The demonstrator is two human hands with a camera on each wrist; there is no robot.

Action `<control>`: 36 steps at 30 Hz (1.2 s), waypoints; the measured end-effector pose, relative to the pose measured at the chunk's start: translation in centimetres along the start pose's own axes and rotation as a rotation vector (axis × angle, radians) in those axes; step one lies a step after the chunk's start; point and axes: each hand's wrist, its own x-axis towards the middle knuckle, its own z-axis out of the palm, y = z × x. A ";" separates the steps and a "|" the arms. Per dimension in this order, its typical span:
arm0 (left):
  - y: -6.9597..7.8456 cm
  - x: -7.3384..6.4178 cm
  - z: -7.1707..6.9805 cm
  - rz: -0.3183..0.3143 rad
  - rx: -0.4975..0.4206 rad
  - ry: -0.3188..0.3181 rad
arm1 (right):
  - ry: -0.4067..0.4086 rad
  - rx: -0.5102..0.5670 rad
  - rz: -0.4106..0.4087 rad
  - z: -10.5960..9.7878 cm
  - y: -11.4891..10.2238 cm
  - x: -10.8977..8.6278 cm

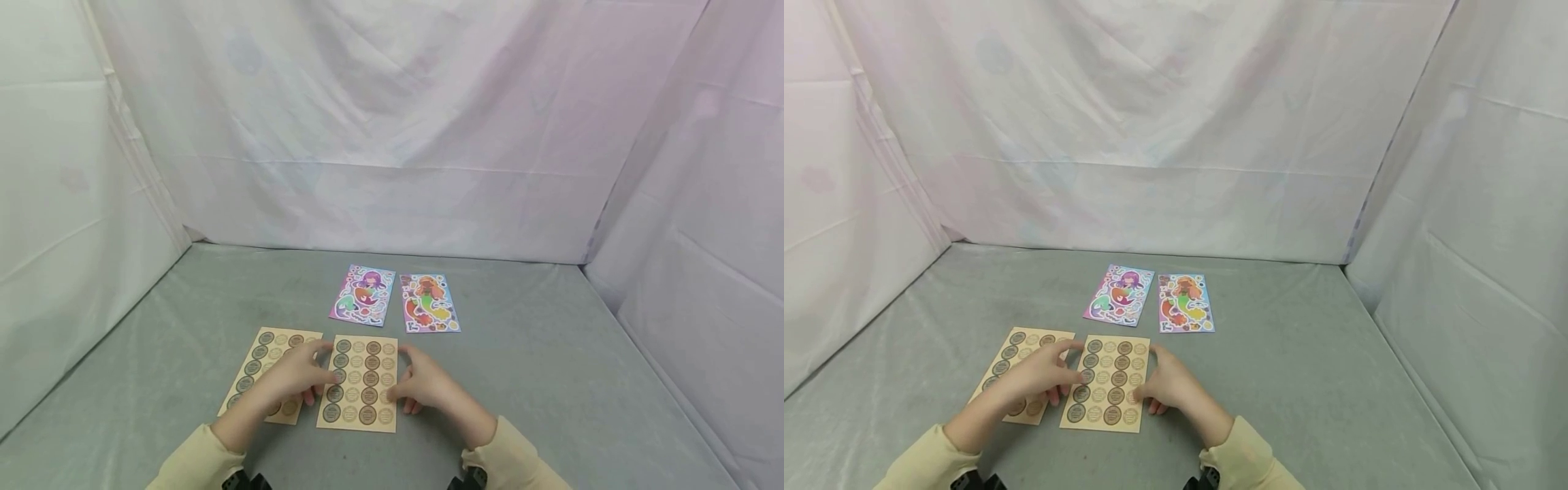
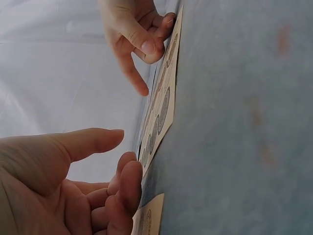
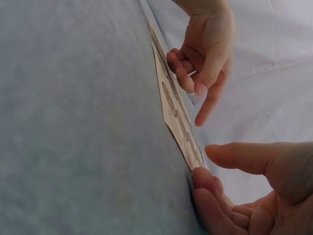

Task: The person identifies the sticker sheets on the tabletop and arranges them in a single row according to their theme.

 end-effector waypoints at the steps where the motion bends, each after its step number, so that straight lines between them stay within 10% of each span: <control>1: 0.1 0.0 -0.1 0.000 -0.006 0.002 | 0.002 0.000 -0.007 -0.1 0.0 0.0; 36: 1.9 2.7 -2.6 0.181 -0.137 0.114 | 0.238 0.056 -0.139 -3.8 -0.5 1.0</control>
